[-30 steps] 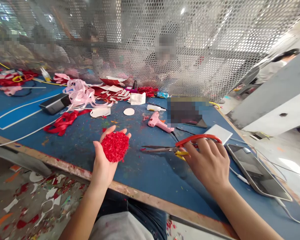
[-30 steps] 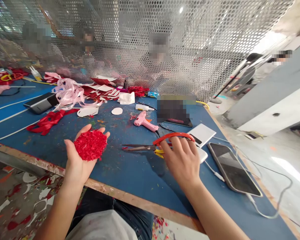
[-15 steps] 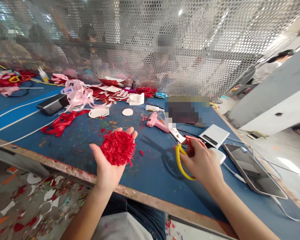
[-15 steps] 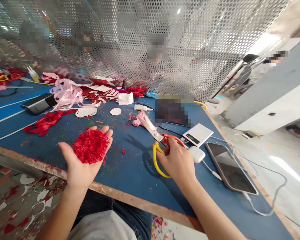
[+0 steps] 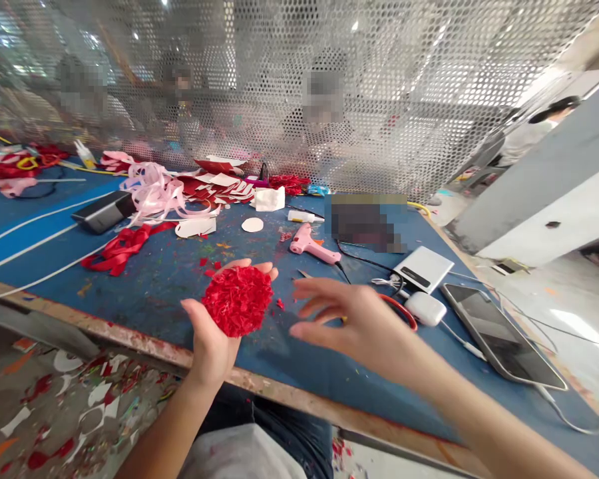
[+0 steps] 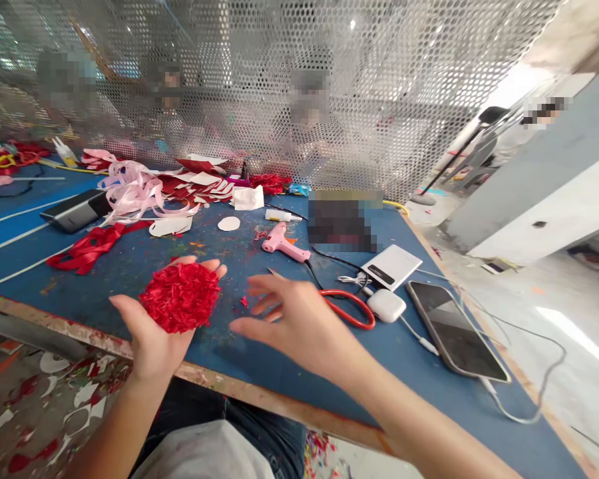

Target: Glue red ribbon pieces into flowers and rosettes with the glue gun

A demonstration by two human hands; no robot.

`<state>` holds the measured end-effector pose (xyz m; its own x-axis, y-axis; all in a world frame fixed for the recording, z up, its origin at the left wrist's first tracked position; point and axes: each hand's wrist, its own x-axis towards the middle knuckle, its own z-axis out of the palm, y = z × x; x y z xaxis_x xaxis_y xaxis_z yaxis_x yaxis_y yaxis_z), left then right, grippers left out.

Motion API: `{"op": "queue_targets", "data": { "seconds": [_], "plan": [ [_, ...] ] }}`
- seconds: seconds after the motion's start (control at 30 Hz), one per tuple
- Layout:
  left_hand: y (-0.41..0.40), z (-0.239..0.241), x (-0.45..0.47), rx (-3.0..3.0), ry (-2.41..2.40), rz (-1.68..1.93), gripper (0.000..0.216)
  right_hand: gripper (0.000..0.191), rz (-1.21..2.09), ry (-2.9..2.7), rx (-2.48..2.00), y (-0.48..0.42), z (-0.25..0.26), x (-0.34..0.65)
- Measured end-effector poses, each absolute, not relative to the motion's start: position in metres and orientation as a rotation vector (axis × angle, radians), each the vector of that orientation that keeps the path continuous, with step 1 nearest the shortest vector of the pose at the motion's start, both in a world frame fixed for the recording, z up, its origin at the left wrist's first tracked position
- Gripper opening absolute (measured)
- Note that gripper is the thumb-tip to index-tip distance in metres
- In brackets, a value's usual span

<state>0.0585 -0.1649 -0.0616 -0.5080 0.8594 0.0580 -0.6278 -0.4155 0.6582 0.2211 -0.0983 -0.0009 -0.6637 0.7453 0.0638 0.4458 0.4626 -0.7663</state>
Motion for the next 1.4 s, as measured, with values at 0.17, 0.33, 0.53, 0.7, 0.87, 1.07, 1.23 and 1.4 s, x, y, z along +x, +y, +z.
{"op": "queue_targets", "data": {
  "seconds": [0.17,0.33,0.53,0.7,0.87,1.07,1.23,1.4],
  "plan": [
    [-0.166,-0.058,0.063,0.438,0.727,2.014,0.073,0.034,2.061,-1.987,-0.743,-0.112,-0.017,0.177],
    [-0.165,-0.050,0.056,0.402,0.661,2.065,0.068,0.029,2.130,-1.925,-0.797,-0.095,-0.023,0.182],
    [-0.164,-0.055,0.053,0.402,0.653,2.028,0.068,0.031,1.412,-1.995,-0.902,-0.078,-0.031,0.190],
    [-0.164,-0.066,0.057,0.437,0.681,1.924,0.072,0.026,2.017,-1.766,-0.738,-0.091,-0.035,0.182],
    [-0.164,-0.064,0.058,0.423,0.661,1.939,0.072,0.026,2.056,-1.690,-0.746,-0.089,-0.036,0.183],
    [-0.163,-0.062,0.053,0.369,0.649,1.976,0.069,0.026,1.869,-1.550,-0.869,-0.082,-0.038,0.185],
    [-0.165,-0.067,0.056,0.395,0.683,1.883,0.069,0.026,2.033,-1.575,-0.733,-0.093,-0.039,0.182],
    [-0.165,-0.059,0.051,0.327,0.667,1.962,0.067,0.026,1.879,-1.573,-0.817,-0.079,-0.042,0.184]
  ]
}}
